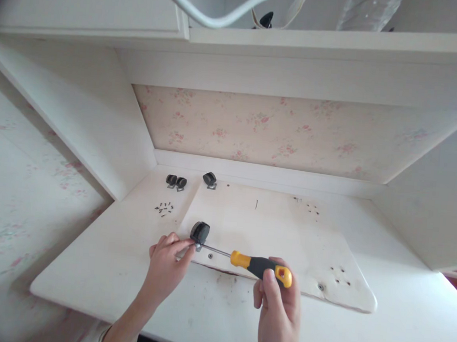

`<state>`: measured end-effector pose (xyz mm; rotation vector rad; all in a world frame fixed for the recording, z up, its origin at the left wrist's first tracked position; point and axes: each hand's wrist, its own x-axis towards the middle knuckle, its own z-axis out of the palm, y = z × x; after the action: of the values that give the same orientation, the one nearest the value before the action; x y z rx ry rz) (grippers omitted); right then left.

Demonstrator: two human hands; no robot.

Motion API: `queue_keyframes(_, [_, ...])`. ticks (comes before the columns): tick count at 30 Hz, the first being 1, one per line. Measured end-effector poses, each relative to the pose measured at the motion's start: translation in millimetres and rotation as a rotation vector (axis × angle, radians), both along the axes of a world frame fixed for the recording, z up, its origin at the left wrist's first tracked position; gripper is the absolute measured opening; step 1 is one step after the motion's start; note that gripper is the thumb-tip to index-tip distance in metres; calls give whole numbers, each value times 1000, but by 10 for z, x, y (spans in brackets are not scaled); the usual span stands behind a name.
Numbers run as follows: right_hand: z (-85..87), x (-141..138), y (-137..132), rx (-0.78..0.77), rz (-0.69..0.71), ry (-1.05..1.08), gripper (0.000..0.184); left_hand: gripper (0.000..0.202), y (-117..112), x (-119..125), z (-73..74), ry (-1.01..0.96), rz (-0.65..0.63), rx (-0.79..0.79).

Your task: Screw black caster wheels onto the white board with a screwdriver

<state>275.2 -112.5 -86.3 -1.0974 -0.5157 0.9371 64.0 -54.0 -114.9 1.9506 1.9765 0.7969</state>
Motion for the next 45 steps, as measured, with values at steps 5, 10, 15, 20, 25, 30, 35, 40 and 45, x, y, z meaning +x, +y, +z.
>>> queue_keyframes(5, [-7, -28, 51, -14, 13, -55, 28, 22, -3, -36, 0, -6, -30, 7])
queue_keyframes(10, [-16, -40, 68, -30, 7, -89, 32, 19, 27, -23, -1, -4, -24, 19])
queue_keyframes(15, [-19, -32, 60, -20, 23, -131, 33, 19, 26, -19, 22, -6, -18, 3])
queue_keyframes(20, [-38, -27, -37, -24, 23, -150, 29, 21, 17, -116, 29, -22, -34, -15])
queue_keyframes(25, [-91, -43, -123, -49, -2, -165, 30, 21, 24, -212, 18, -3, -47, -9])
queue_keyframes(30, [-136, -46, -149, -68, -15, -193, 33, 21, 13, -185, 61, 6, -59, -12])
queue_keyframes(35, [-121, -24, -192, -82, -41, -221, 33, 18, -24, -147, 137, 40, -65, 13])
queue_keyframes(40, [-97, -9, -247, -57, -83, -252, 33, 15, -93, -119, 151, 76, -61, 52])
queue_keyframes(45, [-99, 8, -289, -12, -137, -255, 32, 17, -140, -49, 142, 139, -26, 127])
